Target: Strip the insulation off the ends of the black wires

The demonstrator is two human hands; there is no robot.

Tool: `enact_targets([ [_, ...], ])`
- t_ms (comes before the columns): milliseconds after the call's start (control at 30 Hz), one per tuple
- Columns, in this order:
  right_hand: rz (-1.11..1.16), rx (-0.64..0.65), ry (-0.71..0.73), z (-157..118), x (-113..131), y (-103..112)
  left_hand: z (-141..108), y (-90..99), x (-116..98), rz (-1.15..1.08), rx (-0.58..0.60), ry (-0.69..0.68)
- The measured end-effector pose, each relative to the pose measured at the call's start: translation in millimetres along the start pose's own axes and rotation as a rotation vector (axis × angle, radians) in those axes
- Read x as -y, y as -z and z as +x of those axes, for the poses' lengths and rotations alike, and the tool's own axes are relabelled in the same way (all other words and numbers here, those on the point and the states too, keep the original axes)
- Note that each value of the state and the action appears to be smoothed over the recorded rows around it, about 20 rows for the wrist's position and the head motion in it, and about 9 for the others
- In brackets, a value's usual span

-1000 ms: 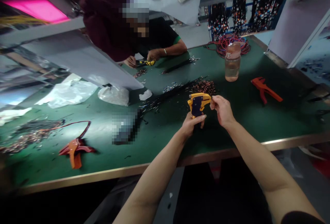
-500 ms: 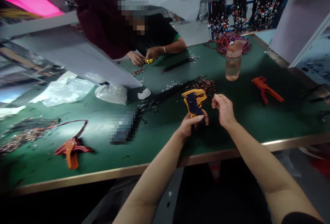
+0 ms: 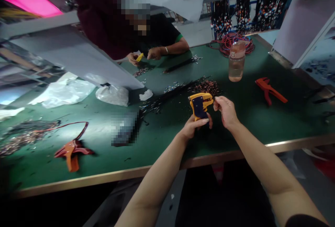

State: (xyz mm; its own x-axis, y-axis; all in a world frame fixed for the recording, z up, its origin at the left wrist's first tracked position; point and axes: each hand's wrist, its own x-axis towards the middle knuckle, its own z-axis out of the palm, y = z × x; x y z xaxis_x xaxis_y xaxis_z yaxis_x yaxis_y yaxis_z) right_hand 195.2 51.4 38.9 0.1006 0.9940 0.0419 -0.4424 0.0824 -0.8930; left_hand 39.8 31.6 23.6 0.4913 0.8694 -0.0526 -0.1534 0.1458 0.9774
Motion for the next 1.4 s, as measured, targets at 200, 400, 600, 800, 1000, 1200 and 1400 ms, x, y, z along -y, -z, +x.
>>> enact_targets([
  [200,0.041,0.029,-0.022,-0.4,2.5,-0.5,-0.2,-0.7,-1.2,0.083,-0.029,0.000],
  [400,0.048,0.068,-0.028,0.3,3.5,0.4,0.2,-2.7,-2.3,0.062,-0.040,0.009],
  [600,0.055,0.070,-0.043,1.3,3.2,0.6,0.2,-3.2,-3.9,0.049,-0.024,0.005],
  [800,0.059,0.075,-0.044,2.2,1.7,1.2,2.4,-7.3,3.3,0.010,-0.099,0.009],
  [1000,0.072,0.075,-0.023,1.8,1.0,0.6,5.2,-14.1,14.2,0.058,-0.148,-0.011],
  [1200,0.052,0.009,0.020,3.1,1.3,0.6,4.1,-14.4,11.4,-0.107,0.005,-0.003],
  [1400,-0.026,-0.052,0.095,1.2,1.1,2.2,3.7,-6.5,3.3,-0.321,-0.095,-0.040],
])
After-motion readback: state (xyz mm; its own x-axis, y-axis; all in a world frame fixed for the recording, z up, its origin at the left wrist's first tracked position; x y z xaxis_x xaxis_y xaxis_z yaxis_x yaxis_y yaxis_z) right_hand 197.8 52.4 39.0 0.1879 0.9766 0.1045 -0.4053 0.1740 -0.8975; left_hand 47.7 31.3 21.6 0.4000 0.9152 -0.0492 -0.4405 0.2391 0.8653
